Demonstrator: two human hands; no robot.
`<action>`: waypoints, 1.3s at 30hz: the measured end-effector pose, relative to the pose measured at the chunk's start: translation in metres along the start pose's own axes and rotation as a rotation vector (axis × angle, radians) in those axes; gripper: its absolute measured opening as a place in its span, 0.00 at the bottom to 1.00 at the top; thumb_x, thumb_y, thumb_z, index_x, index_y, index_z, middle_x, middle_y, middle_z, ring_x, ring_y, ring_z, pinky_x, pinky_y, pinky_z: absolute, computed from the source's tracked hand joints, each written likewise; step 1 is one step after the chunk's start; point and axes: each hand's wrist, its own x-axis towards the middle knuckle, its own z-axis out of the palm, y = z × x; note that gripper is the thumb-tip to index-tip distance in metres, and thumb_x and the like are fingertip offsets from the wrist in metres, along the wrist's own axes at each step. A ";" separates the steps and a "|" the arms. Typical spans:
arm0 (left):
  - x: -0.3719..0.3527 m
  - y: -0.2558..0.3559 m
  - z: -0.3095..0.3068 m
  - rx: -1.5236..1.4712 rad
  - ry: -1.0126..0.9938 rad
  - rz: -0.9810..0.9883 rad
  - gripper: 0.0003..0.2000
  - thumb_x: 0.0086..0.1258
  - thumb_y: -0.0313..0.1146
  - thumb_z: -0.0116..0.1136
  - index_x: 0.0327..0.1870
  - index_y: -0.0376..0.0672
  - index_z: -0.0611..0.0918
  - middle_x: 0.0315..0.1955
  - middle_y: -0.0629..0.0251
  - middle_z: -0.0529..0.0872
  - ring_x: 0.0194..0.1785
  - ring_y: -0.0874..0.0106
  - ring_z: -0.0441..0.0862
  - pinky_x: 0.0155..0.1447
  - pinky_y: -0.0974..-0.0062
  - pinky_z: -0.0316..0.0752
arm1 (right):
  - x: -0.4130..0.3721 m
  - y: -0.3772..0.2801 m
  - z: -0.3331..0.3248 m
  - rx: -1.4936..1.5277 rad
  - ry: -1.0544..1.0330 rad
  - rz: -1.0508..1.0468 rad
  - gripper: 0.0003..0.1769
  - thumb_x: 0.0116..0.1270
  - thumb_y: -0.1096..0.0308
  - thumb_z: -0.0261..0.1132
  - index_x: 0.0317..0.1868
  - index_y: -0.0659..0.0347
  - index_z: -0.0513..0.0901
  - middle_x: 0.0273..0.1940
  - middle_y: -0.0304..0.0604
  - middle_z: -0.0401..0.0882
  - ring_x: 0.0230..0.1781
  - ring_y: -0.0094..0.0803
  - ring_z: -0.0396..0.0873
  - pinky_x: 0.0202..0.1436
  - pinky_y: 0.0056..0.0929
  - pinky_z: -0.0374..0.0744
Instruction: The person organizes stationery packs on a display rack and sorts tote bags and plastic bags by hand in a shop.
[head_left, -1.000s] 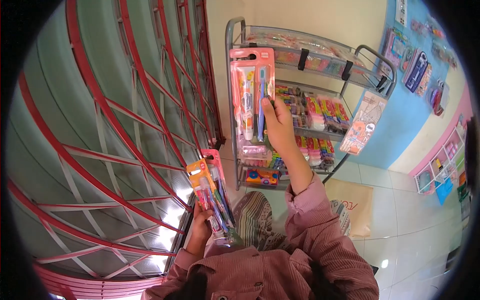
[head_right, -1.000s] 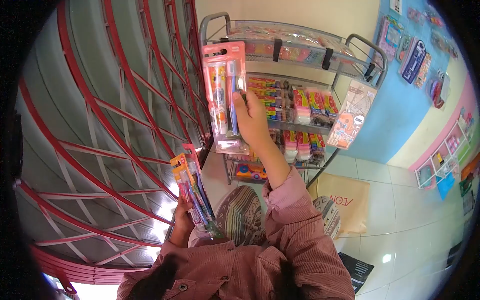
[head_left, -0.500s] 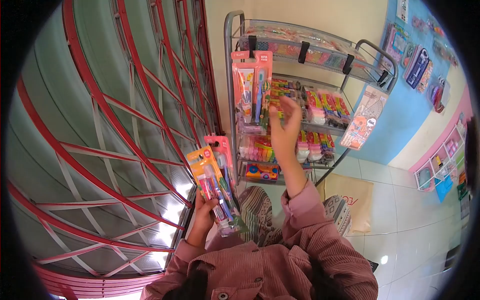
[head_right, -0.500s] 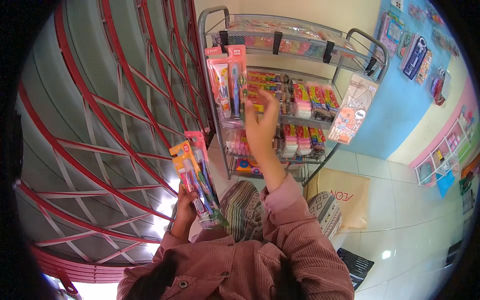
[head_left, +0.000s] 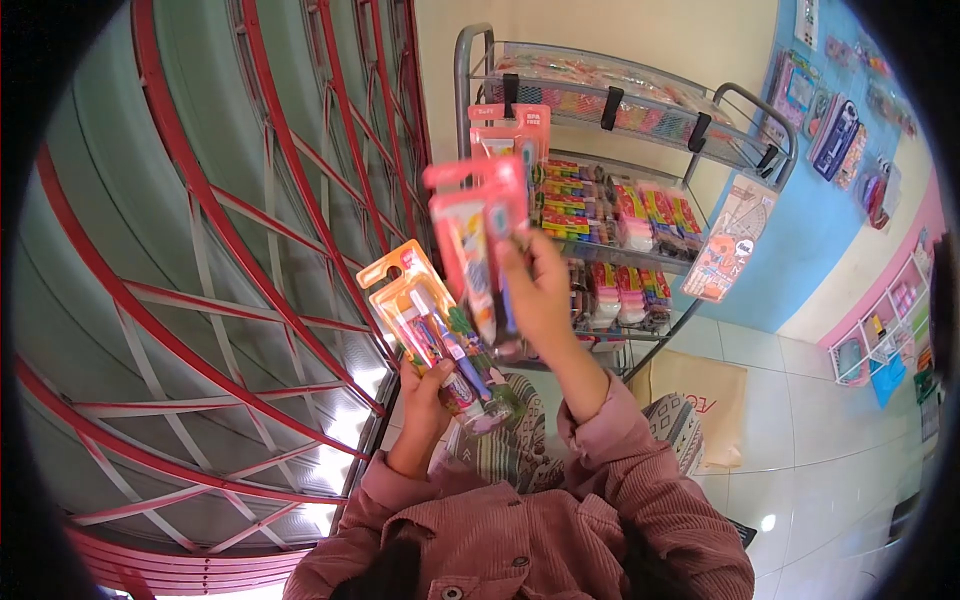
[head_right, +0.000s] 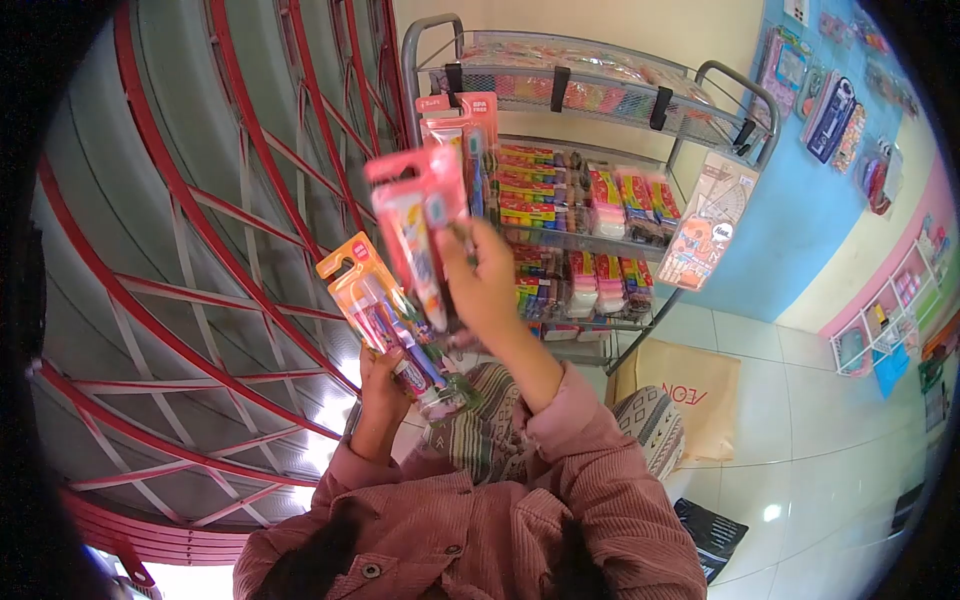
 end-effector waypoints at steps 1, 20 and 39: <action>0.002 -0.002 -0.001 -0.009 -0.014 0.016 0.23 0.59 0.25 0.53 0.58 0.39 0.65 0.45 0.56 0.79 0.46 0.62 0.82 0.46 0.61 0.83 | 0.011 -0.001 -0.001 -0.001 0.001 0.021 0.11 0.67 0.65 0.62 0.38 0.66 0.77 0.27 0.36 0.74 0.29 0.21 0.69 0.34 0.24 0.70; -0.012 0.000 -0.010 -0.030 -0.110 -0.026 0.25 0.57 0.21 0.55 0.59 0.38 0.66 0.46 0.57 0.79 0.48 0.63 0.82 0.51 0.62 0.81 | 0.055 0.028 -0.011 -0.062 0.142 0.132 0.17 0.64 0.59 0.68 0.31 0.68 0.79 0.22 0.35 0.76 0.23 0.17 0.67 0.27 0.20 0.67; 0.012 0.012 0.071 0.226 -0.428 0.161 0.23 0.65 0.20 0.59 0.60 0.37 0.66 0.50 0.62 0.78 0.52 0.73 0.78 0.57 0.73 0.73 | -0.009 -0.023 -0.065 0.224 -0.310 0.245 0.12 0.66 0.67 0.65 0.45 0.64 0.76 0.34 0.32 0.77 0.32 0.15 0.75 0.33 0.14 0.73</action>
